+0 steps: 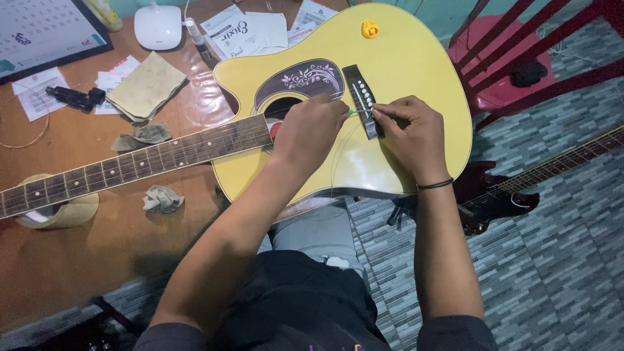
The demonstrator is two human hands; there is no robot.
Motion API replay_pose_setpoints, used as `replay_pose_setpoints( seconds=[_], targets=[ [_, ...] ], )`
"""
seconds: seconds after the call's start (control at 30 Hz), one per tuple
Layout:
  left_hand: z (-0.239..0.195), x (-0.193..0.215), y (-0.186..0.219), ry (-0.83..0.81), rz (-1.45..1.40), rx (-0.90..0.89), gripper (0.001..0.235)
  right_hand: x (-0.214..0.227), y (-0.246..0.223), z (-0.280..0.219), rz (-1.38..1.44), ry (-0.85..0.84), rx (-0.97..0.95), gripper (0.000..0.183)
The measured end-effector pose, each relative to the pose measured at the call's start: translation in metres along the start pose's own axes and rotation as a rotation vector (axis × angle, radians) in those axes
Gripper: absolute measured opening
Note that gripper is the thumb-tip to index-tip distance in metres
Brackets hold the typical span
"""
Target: The person tunes the guitar by turning the tuning pegs on the headstock. They then remove a guitar string from the bridge and proceed to thread a new string through the bridge pin and the nut at the headstock.
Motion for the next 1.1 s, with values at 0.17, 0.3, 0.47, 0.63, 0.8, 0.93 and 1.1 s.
replay_pose_setpoints(
  seconds=[0.17, 0.3, 0.47, 0.63, 0.8, 0.93, 1.1],
  targets=[
    [-0.001, -0.006, -0.003, 0.010, 0.010, -0.007, 0.025, -0.002, 0.005, 0.003, -0.011, -0.002, -0.038, 0.018],
    [-0.008, -0.013, -0.010, -0.005, -0.077, 0.038, 0.027, -0.003, 0.004, -0.001, 0.042, 0.046, -0.025, 0.019],
    [-0.014, -0.015, -0.011, 0.015, -0.104, 0.094, 0.026, -0.002, 0.010, 0.001, -0.012, 0.000, -0.033, 0.019],
    [-0.015, -0.012, -0.012, -0.020, -0.073, 0.089, 0.024, -0.002, 0.005, -0.001, -0.019, -0.016, -0.046, 0.020],
    [-0.013, -0.014, -0.015, -0.051, -0.075, 0.087, 0.025, -0.001, 0.000, 0.003, -0.009, -0.039, -0.062, 0.018],
    [-0.010, -0.020, -0.017, -0.052, -0.029, 0.036, 0.026, -0.003, 0.003, 0.006, -0.019, -0.041, -0.089, 0.017],
    [-0.009, -0.017, -0.016, -0.102, 0.017, 0.017, 0.025, -0.005, 0.002, 0.012, -0.100, -0.044, -0.044, 0.010]
  ],
)
Point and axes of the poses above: each hand's wrist, its own z-axis towards the middle knuckle, its own x-axis out of the back of the hand, y = z × x, the point moved 5 cm from there along z, towards the middle knuckle, and after that the axes turned 5 degrees about z, right-handed, at the moved point
